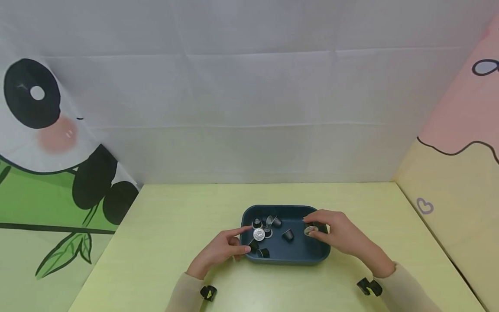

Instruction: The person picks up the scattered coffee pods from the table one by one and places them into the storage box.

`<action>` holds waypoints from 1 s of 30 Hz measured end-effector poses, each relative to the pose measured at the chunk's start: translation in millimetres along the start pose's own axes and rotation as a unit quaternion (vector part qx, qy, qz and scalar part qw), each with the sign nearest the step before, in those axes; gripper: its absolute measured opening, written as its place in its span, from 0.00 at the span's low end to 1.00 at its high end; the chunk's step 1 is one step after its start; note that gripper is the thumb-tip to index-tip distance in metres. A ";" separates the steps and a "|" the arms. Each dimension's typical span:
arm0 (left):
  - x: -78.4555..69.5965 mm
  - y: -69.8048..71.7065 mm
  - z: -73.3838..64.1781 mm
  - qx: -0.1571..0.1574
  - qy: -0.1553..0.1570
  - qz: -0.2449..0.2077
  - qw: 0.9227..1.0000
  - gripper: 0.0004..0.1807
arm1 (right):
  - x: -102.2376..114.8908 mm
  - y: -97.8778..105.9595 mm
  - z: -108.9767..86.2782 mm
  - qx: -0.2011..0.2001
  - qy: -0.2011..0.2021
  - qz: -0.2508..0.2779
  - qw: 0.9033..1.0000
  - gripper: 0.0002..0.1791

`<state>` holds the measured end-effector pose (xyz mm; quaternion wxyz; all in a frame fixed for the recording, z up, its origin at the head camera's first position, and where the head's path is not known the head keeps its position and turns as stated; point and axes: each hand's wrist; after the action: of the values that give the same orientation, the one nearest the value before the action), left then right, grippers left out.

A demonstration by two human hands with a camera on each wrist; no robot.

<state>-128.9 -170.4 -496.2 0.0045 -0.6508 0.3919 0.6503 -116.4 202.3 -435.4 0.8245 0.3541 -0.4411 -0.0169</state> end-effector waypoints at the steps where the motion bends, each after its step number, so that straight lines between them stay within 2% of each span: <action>1: 0.1 0.0 0.0 0.000 0.001 0.000 1.000 0.35 | 1.0 -0.5 3.4 0.005 0.001 0.001 1.000 0.19; 7: -0.1 0.0 -0.5 0.000 0.005 0.003 1.000 0.35 | 6.5 -4.6 26.7 0.024 -0.001 0.000 1.000 0.20; 14: 0.4 1.3 -1.2 -0.001 0.007 -0.006 1.000 0.36 | 5.4 -9.0 53.0 0.021 0.017 0.005 1.000 0.20; 24: 1.3 1.2 -0.2 0.000 0.005 -0.005 1.000 0.35 | 2.0 -14.4 86.1 -0.008 0.044 0.059 0.997 0.18; 30: 2.5 0.6 0.2 0.001 0.004 -0.008 1.000 0.35 | -12.3 -20.5 96.8 -0.036 0.040 0.106 0.993 0.18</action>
<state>-129.8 -171.9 -498.0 0.0092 -0.6563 0.3871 0.6476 -189.6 136.0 -421.6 0.8507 0.2754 -0.4423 0.0690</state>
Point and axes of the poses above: each hand's wrist, its own z-axis towards the middle knuckle, its own y-axis out of the back of the hand, x = y × z, and after that the axes turned 15 degrees about z, right-handed
